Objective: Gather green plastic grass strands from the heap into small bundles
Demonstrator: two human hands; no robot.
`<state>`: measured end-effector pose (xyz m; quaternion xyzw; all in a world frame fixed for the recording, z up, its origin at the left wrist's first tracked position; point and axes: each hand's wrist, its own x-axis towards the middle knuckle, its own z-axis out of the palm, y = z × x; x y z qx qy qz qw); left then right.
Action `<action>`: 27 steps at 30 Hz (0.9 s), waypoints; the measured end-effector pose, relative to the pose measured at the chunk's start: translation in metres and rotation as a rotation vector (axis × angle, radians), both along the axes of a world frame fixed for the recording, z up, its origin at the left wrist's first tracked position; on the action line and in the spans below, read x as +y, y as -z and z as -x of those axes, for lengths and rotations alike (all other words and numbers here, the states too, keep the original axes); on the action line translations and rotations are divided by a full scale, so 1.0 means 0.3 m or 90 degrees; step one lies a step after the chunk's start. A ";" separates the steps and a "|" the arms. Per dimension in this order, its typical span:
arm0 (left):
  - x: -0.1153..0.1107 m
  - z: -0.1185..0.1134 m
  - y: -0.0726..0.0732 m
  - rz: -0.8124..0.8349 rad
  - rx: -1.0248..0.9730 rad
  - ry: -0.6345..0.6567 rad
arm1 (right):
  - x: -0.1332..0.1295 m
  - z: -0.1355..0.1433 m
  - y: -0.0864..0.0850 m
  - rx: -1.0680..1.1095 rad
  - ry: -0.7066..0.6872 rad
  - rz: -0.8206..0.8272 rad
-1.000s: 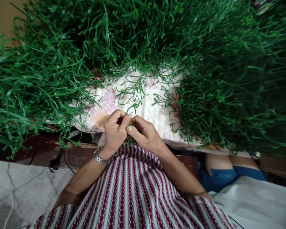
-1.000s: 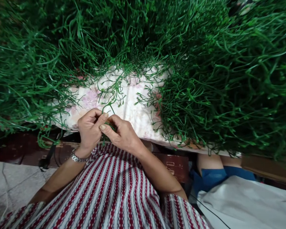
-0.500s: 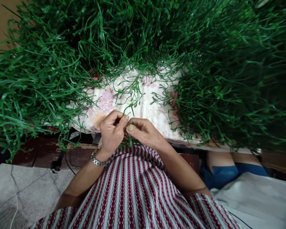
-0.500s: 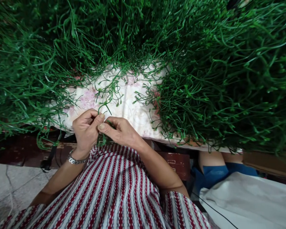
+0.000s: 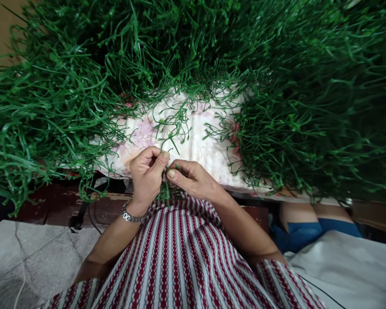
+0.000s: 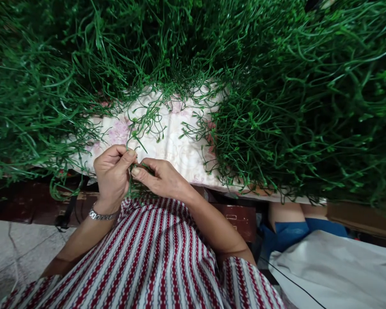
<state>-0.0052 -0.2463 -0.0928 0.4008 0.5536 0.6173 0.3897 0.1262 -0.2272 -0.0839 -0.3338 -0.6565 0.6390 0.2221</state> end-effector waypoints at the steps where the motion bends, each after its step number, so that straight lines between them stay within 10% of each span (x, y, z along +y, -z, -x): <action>1: -0.003 -0.004 -0.001 -0.011 0.018 -0.017 | 0.000 0.002 -0.001 0.006 -0.001 0.008; 9: -0.007 -0.027 -0.014 -0.014 -0.003 -0.005 | 0.010 0.013 0.010 0.113 -0.050 0.111; 15: 0.021 0.005 -0.042 0.065 -0.254 0.063 | -0.010 -0.004 0.017 0.081 -0.038 -0.012; 27: 0.030 0.029 -0.050 0.064 -0.295 0.087 | -0.019 -0.029 0.007 0.020 0.001 -0.094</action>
